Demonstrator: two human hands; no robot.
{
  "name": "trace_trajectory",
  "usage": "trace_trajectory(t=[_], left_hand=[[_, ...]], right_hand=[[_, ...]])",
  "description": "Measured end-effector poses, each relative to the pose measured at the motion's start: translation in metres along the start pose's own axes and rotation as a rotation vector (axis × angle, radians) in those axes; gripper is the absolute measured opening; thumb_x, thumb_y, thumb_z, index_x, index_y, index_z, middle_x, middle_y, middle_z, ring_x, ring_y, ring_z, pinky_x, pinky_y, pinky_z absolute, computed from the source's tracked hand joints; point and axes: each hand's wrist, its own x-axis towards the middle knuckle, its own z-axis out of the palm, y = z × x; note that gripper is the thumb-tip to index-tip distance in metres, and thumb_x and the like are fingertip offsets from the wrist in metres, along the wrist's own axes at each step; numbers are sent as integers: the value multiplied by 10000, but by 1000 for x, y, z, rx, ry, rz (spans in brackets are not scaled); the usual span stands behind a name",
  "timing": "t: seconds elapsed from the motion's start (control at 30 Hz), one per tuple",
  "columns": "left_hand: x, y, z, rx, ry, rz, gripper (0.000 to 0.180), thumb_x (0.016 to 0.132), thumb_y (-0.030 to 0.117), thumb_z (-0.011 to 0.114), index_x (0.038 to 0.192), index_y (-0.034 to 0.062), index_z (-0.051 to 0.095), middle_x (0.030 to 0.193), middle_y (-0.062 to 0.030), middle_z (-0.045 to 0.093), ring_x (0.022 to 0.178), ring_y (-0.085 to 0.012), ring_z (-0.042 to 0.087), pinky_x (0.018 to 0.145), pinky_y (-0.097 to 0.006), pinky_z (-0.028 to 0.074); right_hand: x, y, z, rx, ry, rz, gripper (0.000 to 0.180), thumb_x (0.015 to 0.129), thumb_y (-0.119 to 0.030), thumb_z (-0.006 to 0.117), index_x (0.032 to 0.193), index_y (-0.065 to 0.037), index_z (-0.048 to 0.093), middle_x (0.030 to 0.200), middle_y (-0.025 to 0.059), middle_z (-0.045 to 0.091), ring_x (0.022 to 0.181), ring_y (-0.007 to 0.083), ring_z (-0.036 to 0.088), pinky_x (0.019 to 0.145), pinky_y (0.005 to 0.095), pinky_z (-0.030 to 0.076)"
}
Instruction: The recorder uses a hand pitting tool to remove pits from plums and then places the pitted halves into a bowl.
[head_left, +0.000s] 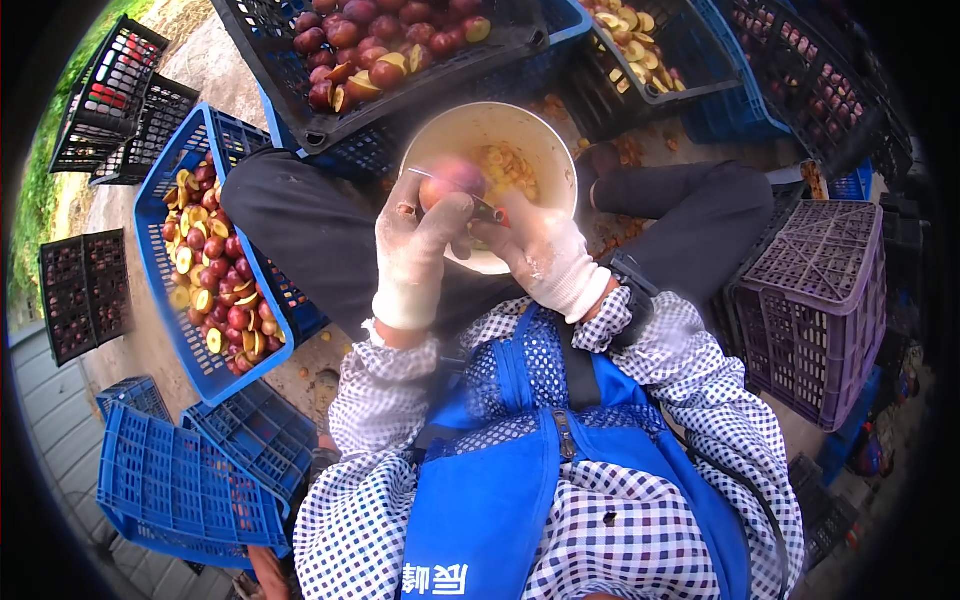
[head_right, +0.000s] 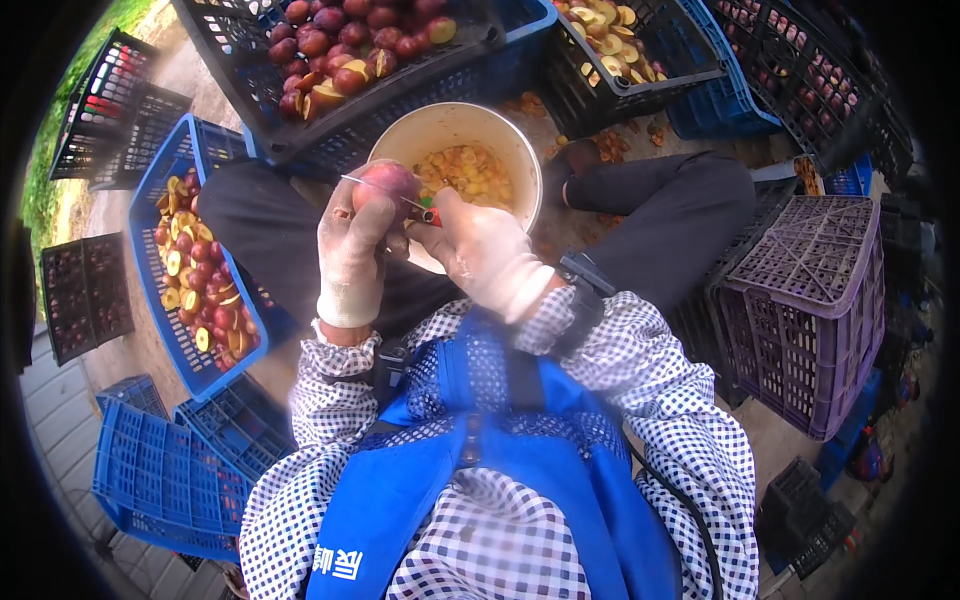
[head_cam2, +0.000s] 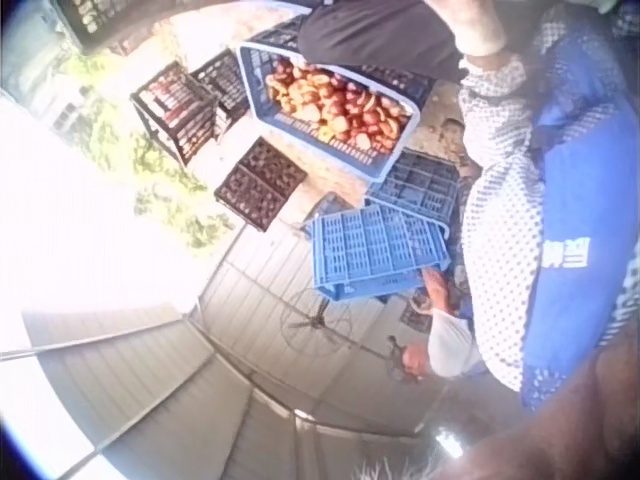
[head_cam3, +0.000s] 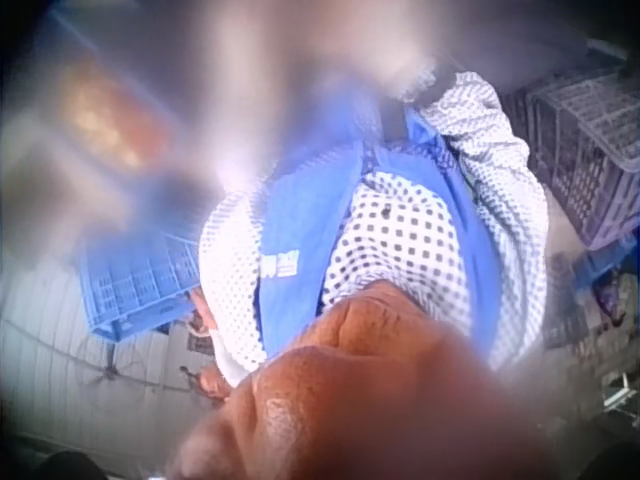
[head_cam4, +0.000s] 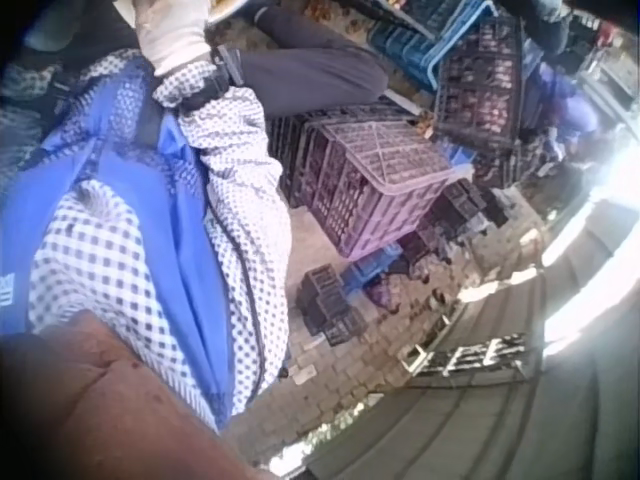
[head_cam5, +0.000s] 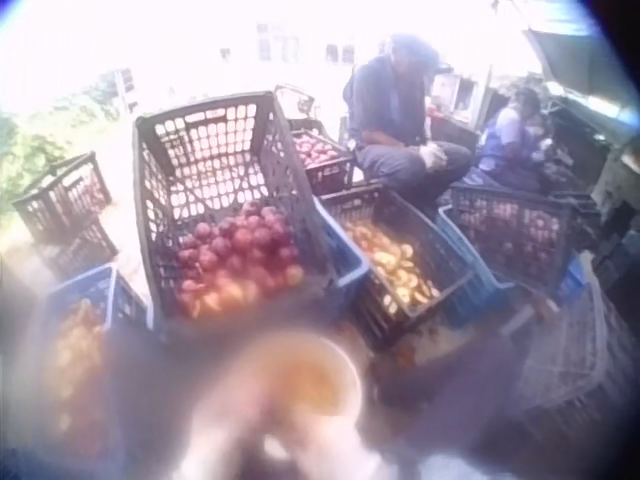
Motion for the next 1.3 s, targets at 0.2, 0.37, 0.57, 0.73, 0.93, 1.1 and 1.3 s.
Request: trace_trajectory(t=[0.2, 0.37, 0.57, 0.73, 0.93, 1.1, 1.3], left_hand=[[11, -24, 14, -498, 107, -29, 488, 931, 437, 653, 1189, 26, 598, 1068, -60, 672, 972, -124, 602, 834, -249, 459], [14, 17, 11, 427, 128, -14, 432, 865, 223, 671, 1209, -14, 560, 1048, -125, 668, 918, -168, 646, 866, -306, 513], [24, -10, 17, -322, 66, -13, 417, 881, 247, 655, 1195, -13, 568, 1092, -121, 681, 1031, -153, 605, 947, -323, 476], [30, 10, 7, 403, 137, 26, 458, 774, 206, 793, 1140, 21, 588, 1044, -98, 702, 903, -178, 671, 836, -329, 533], [27, -14, 23, -391, 144, -11, 420, 775, 83, 714, 1162, -12, 580, 1055, -110, 670, 1002, -199, 643, 925, -321, 505], [34, 34, 14, 667, 56, 39, 474, 758, 147, 753, 1175, 4, 577, 1063, -96, 651, 991, -187, 634, 881, -310, 522], [31, -6, 5, -214, -4, -25, 569, 741, 191, 755, 1240, 9, 552, 1077, -83, 624, 974, -160, 616, 842, -314, 522]], right_hand=[[4, -1, 13, 311, -61, 63, 313, 965, -267, 633, 1150, -25, 561, 865, 229, 675, 859, 427, 668, 725, 481, 518], [17, 19, 2, 340, -240, 68, 317, 961, -237, 632, 1185, -23, 565, 943, 219, 690, 935, 410, 675, 787, 449, 527], [18, 14, 14, 436, -94, -9, 259, 976, -211, 605, 1158, -28, 595, 990, 196, 701, 946, 363, 693, 810, 415, 525], [26, 29, -4, 583, -290, 165, 278, 983, -205, 592, 1192, -23, 603, 1031, 187, 696, 1004, 316, 692, 847, 365, 516], [11, 9, 30, 853, -38, 117, 333, 985, -193, 614, 1263, -12, 585, 1149, 122, 668, 1103, 207, 628, 949, 341, 477], [25, 29, 5, 827, -245, 180, 329, 994, -227, 601, 1240, -7, 597, 1070, 119, 695, 997, 179, 664, 868, 320, 507], [13, 13, 24, 880, -137, 166, 360, 977, -251, 626, 1236, -1, 596, 1057, 110, 694, 1005, 184, 651, 893, 340, 487]])
